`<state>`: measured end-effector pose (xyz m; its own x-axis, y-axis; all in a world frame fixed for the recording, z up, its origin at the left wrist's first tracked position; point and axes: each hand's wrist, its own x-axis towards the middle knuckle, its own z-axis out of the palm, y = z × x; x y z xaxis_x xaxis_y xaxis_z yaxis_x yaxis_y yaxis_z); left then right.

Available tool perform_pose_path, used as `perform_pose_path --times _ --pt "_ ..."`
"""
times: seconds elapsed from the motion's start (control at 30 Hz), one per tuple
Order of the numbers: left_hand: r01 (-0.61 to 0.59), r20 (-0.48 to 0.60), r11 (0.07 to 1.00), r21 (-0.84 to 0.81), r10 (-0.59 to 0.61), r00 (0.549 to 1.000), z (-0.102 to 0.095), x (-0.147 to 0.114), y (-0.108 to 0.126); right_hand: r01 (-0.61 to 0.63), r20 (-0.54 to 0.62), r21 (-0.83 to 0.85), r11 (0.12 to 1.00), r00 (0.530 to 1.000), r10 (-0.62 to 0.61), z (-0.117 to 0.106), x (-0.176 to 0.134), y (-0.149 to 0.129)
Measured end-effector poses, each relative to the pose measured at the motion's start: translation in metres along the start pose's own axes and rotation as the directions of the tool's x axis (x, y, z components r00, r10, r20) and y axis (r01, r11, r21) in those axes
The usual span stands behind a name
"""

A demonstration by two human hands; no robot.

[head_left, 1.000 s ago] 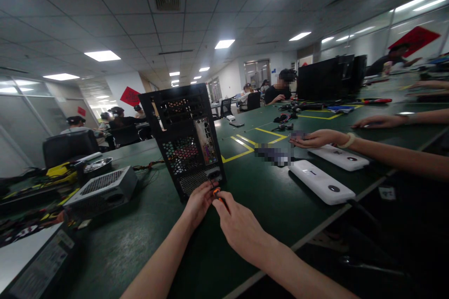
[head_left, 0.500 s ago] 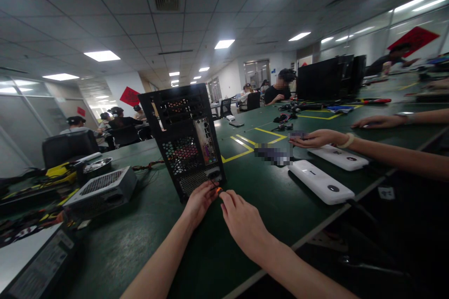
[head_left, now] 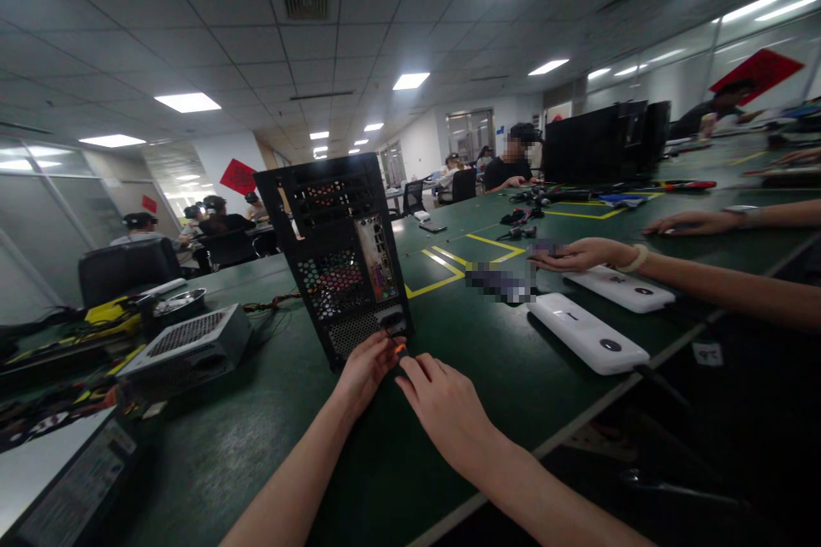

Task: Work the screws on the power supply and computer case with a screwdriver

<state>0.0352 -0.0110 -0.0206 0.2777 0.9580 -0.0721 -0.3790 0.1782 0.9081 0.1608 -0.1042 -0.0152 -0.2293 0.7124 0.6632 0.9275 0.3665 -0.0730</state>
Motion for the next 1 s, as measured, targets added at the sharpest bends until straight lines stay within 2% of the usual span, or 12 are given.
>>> perform_pose_path --times 0.13,0.3,0.43,0.6,0.7,0.8,0.9,1.0 --pt "0.002 0.011 0.999 0.039 -0.002 1.000 0.001 -0.001 0.000 -0.053 0.056 -0.035 0.998 0.997 0.055 0.002 0.000 0.001" --pt "0.004 -0.018 1.000 0.027 -0.003 1.000 0.000 0.001 0.002 -0.064 0.087 0.046 0.997 0.994 0.060 -0.008 0.003 -0.003" --pt "0.019 -0.016 1.000 0.015 -0.018 1.000 -0.002 0.001 0.002 -0.021 0.045 0.130 0.991 0.999 0.016 -0.014 0.002 -0.005" --pt "0.016 -0.036 1.000 0.003 -0.016 0.999 0.000 0.000 0.002 0.096 -0.001 0.110 0.989 0.995 -0.097 -0.005 -0.001 -0.001" --pt "0.010 -0.041 1.000 0.000 -0.010 0.999 0.000 0.000 0.002 0.075 -0.046 0.114 0.991 0.996 -0.070 -0.002 -0.001 0.000" --pt "-0.001 0.015 1.000 0.001 0.001 1.000 -0.002 0.001 0.001 0.075 -0.092 0.131 0.989 0.994 -0.063 -0.005 0.000 -0.001" --pt "-0.005 0.046 1.000 -0.004 0.005 0.999 -0.004 0.002 0.000 0.110 -0.067 0.114 0.987 0.992 -0.103 -0.006 0.000 -0.003" --pt "-0.005 -0.007 1.000 -0.011 0.005 1.000 -0.004 0.004 -0.001 0.102 -0.017 0.092 0.991 0.995 -0.101 -0.003 0.000 -0.003"
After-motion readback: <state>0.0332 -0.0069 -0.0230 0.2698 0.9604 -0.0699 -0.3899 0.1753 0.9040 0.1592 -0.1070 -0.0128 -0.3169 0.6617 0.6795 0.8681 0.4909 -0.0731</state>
